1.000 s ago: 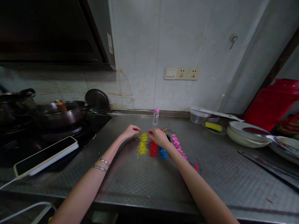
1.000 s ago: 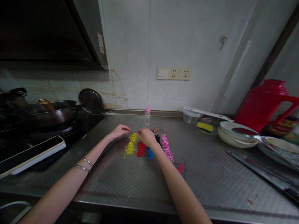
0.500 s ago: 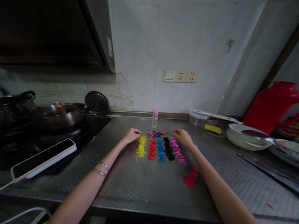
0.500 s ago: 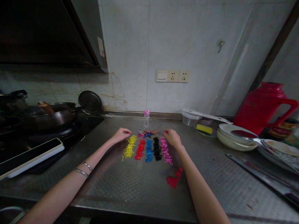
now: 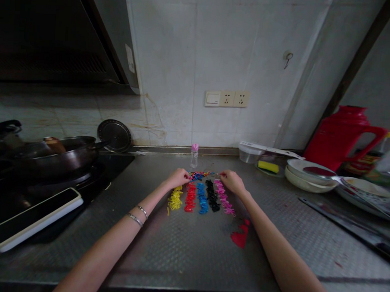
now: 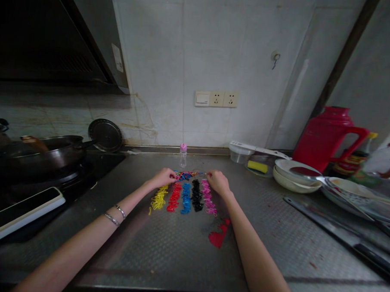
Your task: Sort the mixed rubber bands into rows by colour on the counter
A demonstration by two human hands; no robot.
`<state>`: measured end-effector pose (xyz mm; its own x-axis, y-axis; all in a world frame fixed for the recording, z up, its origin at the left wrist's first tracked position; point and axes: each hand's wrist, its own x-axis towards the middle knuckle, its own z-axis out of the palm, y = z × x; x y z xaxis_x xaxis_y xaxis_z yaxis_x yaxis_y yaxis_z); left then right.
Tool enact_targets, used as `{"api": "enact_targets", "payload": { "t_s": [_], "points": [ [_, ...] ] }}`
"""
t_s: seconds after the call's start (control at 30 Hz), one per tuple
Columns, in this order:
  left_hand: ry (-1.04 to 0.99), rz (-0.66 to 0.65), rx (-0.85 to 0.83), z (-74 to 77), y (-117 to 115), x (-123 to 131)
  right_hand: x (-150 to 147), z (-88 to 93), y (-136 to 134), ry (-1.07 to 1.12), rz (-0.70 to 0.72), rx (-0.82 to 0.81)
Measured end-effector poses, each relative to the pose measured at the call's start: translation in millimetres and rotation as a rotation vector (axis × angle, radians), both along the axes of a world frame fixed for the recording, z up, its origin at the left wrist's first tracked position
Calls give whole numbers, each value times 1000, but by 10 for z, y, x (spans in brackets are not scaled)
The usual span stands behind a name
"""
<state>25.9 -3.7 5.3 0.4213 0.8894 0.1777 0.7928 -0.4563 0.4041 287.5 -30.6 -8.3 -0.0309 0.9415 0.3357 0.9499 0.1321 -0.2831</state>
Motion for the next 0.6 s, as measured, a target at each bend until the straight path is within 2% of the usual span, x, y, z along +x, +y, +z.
{"api": "enact_targets", "payload": {
  "t_s": [0.1,0.27,0.6],
  "points": [
    [62,43,-3,26,3,56,4,1,3,-14,5,24],
    [110,43,27,50,-7,97,-6,50,-16,-30,10,15],
    [-7,43,15,96,88,100,31,95,-45,-14,-14,21]
  ]
}}
